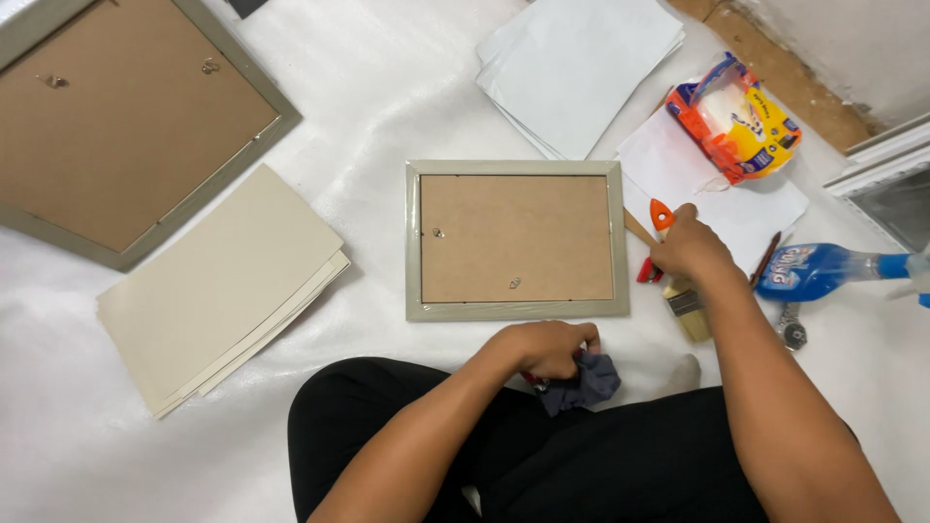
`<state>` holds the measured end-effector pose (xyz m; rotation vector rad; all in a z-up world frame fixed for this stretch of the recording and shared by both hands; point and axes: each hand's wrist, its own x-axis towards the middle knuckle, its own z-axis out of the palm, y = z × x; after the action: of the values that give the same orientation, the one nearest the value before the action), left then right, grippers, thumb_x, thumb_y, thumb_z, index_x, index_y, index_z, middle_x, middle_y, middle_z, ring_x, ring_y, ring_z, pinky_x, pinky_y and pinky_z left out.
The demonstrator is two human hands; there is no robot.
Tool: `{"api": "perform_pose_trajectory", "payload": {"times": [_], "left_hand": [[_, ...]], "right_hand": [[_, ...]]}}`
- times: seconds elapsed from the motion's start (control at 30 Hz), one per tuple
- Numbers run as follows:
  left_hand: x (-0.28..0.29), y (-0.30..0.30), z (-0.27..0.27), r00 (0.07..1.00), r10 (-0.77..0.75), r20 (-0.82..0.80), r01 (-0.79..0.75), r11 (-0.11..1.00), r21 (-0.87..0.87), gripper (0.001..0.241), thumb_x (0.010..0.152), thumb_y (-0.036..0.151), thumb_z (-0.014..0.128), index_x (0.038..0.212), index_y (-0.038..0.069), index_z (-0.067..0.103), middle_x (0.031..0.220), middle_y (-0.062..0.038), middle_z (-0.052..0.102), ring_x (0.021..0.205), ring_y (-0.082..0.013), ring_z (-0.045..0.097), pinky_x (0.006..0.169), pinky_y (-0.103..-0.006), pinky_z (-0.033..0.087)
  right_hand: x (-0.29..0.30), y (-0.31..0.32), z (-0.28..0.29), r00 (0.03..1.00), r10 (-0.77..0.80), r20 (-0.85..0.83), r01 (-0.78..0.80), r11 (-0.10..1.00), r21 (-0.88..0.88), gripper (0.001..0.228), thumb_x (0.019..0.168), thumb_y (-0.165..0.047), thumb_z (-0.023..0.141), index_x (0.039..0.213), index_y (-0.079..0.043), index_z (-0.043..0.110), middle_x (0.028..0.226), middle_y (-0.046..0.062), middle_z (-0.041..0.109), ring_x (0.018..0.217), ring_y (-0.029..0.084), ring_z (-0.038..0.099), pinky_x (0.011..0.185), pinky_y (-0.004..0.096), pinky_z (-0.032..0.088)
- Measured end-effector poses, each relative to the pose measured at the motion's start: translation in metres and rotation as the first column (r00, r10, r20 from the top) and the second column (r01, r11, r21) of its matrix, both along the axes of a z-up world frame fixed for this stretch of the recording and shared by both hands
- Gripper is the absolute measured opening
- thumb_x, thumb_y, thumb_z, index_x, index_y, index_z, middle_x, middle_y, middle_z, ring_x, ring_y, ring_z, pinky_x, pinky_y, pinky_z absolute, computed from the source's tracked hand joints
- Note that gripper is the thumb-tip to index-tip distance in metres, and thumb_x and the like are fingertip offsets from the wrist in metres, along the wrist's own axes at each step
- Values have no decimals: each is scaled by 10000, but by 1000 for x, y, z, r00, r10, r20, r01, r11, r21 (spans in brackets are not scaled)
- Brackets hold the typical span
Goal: Assembling a picture frame by cleaning the glass and inserting the backing board
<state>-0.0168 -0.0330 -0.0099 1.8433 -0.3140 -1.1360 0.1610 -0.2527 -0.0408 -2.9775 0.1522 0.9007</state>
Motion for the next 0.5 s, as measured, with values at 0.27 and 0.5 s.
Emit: {"api": "perform_pose_trajectory", "payload": {"times": [0.27, 0.5], "left_hand": [[26, 54, 40, 969, 13, 246, -90, 949, 304, 582, 869, 508, 660, 1407, 290, 627, 1447, -47, 568, 1213, -249, 623, 1038, -471, 490], [37, 155, -10, 554, 703, 446, -828, 410, 382, 242, 926, 199, 671, 1049, 3, 740, 879, -160, 758, 803, -304, 742, 702, -413, 606]], "right_hand": [[-11, 50, 55, 982, 134, 134, -158, 970, 187, 533, 904, -331, 688, 1322, -4, 636, 952, 164, 699, 845, 351, 672, 745, 455, 529], [-7, 35, 26, 996, 93, 14, -94, 965, 246, 355, 875, -110, 533, 1123, -30, 774, 961, 214, 769, 879, 388, 714, 782, 460, 563]]}}
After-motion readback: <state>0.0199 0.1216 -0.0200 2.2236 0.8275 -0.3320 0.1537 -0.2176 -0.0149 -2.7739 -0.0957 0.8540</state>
